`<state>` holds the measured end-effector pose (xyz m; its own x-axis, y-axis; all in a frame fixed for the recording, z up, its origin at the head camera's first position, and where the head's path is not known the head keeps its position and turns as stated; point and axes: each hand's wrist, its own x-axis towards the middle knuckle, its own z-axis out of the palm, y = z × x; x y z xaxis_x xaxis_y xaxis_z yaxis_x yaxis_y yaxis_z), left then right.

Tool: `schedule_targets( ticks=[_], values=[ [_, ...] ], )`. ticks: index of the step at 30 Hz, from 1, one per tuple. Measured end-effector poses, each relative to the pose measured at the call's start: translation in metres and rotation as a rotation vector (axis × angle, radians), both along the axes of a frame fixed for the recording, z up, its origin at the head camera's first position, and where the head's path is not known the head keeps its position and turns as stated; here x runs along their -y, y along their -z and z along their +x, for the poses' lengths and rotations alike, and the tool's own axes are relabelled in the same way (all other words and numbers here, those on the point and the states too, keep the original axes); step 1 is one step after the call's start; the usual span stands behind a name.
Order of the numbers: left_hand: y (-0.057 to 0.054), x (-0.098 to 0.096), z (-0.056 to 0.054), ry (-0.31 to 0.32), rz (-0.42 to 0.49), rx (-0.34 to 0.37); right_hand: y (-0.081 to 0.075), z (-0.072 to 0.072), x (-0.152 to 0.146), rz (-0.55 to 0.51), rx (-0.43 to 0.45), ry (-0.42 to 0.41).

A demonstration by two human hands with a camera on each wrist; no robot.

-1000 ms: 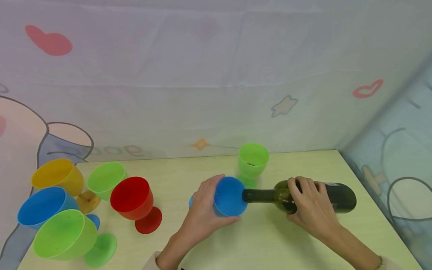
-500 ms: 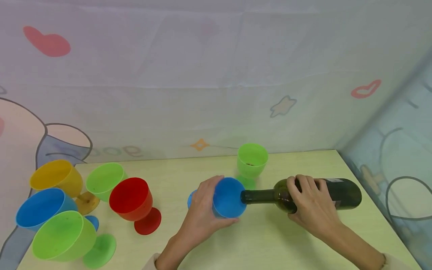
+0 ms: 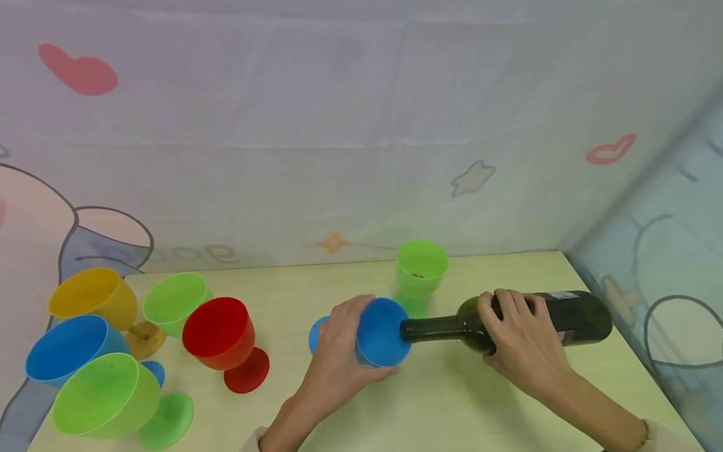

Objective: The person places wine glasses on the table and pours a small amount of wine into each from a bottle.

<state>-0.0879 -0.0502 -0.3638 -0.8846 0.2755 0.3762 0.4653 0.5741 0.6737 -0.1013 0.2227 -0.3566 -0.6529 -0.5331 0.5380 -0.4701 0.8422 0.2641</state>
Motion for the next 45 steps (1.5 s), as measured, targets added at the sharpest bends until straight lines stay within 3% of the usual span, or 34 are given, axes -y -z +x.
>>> schedule_targets(
  ticks=[45],
  values=[
    [0.002,-0.002,0.0,-0.006,-0.023,-0.04,-0.011,-0.002,0.002,0.09,-0.05,0.003]
  ],
)
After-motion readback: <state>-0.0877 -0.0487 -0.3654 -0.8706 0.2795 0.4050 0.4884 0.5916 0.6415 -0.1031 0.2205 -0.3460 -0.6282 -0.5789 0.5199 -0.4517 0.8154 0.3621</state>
